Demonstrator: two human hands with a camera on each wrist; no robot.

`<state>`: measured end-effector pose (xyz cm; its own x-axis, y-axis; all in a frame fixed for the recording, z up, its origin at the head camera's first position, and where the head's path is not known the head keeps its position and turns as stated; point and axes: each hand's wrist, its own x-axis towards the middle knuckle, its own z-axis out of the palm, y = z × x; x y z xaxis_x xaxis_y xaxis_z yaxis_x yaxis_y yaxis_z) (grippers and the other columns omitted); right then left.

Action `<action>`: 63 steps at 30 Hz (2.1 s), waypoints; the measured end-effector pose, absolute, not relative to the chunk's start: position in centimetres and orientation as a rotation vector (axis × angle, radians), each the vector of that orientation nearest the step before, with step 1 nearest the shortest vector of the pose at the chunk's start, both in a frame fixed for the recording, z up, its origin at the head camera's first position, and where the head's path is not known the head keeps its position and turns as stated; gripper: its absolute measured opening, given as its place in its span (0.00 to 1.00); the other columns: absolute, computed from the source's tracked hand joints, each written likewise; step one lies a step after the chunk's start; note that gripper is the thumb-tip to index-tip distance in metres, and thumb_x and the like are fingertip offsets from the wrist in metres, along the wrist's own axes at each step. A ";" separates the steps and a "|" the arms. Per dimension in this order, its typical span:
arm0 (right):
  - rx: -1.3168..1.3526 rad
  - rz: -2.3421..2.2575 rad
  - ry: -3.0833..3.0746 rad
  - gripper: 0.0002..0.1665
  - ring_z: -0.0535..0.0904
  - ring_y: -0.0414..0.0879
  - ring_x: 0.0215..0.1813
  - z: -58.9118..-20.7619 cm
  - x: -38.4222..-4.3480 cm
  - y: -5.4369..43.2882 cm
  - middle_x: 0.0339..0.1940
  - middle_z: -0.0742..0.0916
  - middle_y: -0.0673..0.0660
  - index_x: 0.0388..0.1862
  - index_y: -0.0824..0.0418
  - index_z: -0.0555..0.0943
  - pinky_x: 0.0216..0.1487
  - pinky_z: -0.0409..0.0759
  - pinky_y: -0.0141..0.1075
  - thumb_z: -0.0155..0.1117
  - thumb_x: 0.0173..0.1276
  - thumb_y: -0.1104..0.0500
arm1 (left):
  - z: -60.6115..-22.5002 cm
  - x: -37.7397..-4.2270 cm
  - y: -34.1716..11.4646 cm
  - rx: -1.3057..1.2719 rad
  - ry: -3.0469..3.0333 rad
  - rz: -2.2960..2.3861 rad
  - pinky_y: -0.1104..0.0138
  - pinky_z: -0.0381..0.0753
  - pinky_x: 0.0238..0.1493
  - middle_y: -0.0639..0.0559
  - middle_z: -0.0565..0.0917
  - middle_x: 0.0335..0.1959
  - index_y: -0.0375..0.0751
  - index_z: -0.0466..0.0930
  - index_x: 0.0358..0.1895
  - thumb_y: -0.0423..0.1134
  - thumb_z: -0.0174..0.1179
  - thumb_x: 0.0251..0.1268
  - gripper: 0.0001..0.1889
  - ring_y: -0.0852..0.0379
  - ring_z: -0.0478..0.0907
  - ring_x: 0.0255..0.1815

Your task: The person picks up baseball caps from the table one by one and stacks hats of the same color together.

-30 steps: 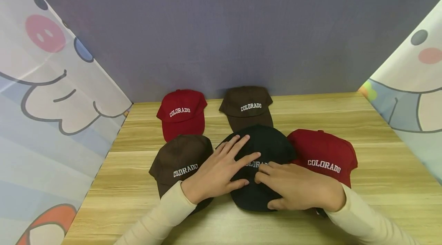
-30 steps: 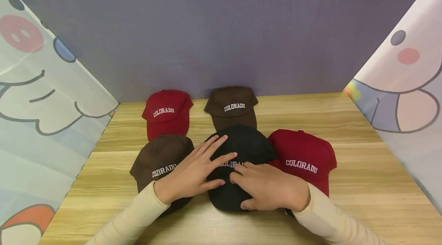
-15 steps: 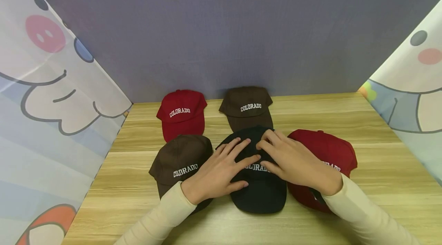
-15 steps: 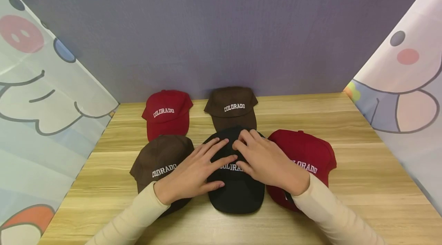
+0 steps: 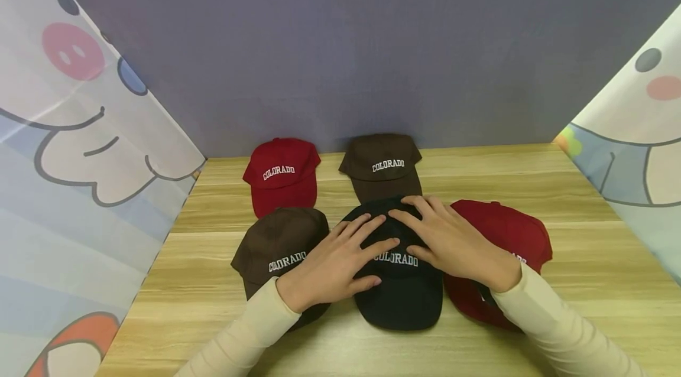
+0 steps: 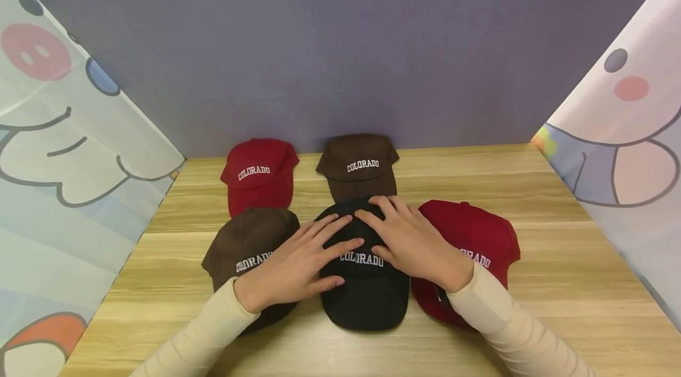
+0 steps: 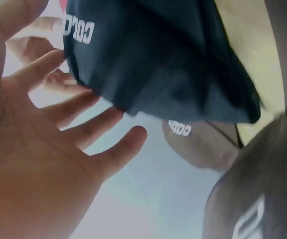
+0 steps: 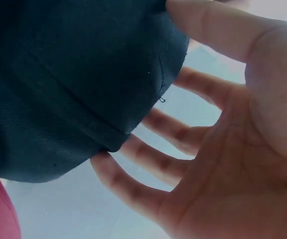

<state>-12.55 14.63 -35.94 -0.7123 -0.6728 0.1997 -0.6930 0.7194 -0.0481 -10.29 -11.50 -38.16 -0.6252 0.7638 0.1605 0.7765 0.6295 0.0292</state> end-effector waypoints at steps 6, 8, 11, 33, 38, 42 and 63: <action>1.101 0.160 -2.766 0.43 0.74 0.61 0.65 -35.8 -12.5 14.6 0.70 0.75 0.62 0.73 0.51 0.73 0.57 0.80 0.58 0.80 0.60 0.49 | -36.7 -10.7 -12.9 -1.184 -2.770 -0.144 0.48 0.68 0.75 0.47 0.64 0.80 0.60 0.64 0.78 0.59 0.62 0.71 0.35 0.47 0.64 0.79; 1.106 0.157 -2.764 0.43 0.75 0.60 0.64 -35.8 -12.5 14.6 0.69 0.76 0.62 0.73 0.51 0.74 0.56 0.80 0.58 0.80 0.59 0.49 | -36.1 -10.9 -13.6 -1.138 -2.791 -0.179 0.48 0.69 0.74 0.48 0.69 0.77 0.58 0.67 0.77 0.58 0.62 0.71 0.34 0.48 0.67 0.76; 1.119 0.162 -2.752 0.44 0.75 0.60 0.63 -35.9 -12.4 14.6 0.69 0.76 0.61 0.72 0.50 0.74 0.55 0.81 0.57 0.81 0.58 0.49 | -35.2 -11.3 -14.7 -1.058 -2.803 -0.243 0.49 0.70 0.72 0.50 0.77 0.70 0.53 0.73 0.72 0.56 0.65 0.69 0.31 0.48 0.72 0.72; 1.203 0.245 -2.752 0.41 0.74 0.55 0.63 -35.7 -11.5 14.5 0.69 0.76 0.59 0.73 0.49 0.73 0.50 0.83 0.48 0.79 0.62 0.51 | -35.4 -16.1 -31.1 -0.682 -3.101 -1.195 0.62 0.82 0.56 0.45 0.83 0.59 0.40 0.78 0.62 0.41 0.60 0.76 0.17 0.47 0.81 0.59; 1.207 0.269 -2.742 0.41 0.74 0.55 0.63 -35.8 -11.3 14.5 0.69 0.75 0.59 0.74 0.48 0.73 0.50 0.83 0.48 0.78 0.63 0.51 | -35.9 -16.2 -32.7 -0.627 -3.276 -1.236 0.58 0.80 0.59 0.44 0.82 0.61 0.40 0.74 0.68 0.49 0.57 0.77 0.24 0.49 0.81 0.59; 1.212 0.274 -2.723 0.42 0.75 0.54 0.63 -35.9 -11.2 14.5 0.69 0.75 0.59 0.74 0.49 0.72 0.50 0.84 0.47 0.78 0.62 0.51 | -36.2 -16.2 -33.5 -0.542 -3.353 -1.340 0.54 0.81 0.59 0.39 0.79 0.63 0.35 0.72 0.68 0.50 0.51 0.81 0.25 0.48 0.81 0.59; 1.032 0.508 -2.768 0.14 0.84 0.50 0.46 -31.6 -17.6 14.9 0.52 0.85 0.56 0.57 0.58 0.83 0.46 0.81 0.49 0.64 0.75 0.59 | -37.6 -17.2 -33.4 -0.698 -3.202 -1.470 0.66 0.77 0.52 0.48 0.81 0.42 0.37 0.76 0.47 0.34 0.47 0.81 0.08 0.57 0.77 0.47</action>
<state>-17.57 14.93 -31.64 -0.7537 -0.6082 0.2489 -0.6570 0.7070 -0.2618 -17.17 -33.40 -37.55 -0.8285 0.5074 -0.2368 0.1513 0.6101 0.7778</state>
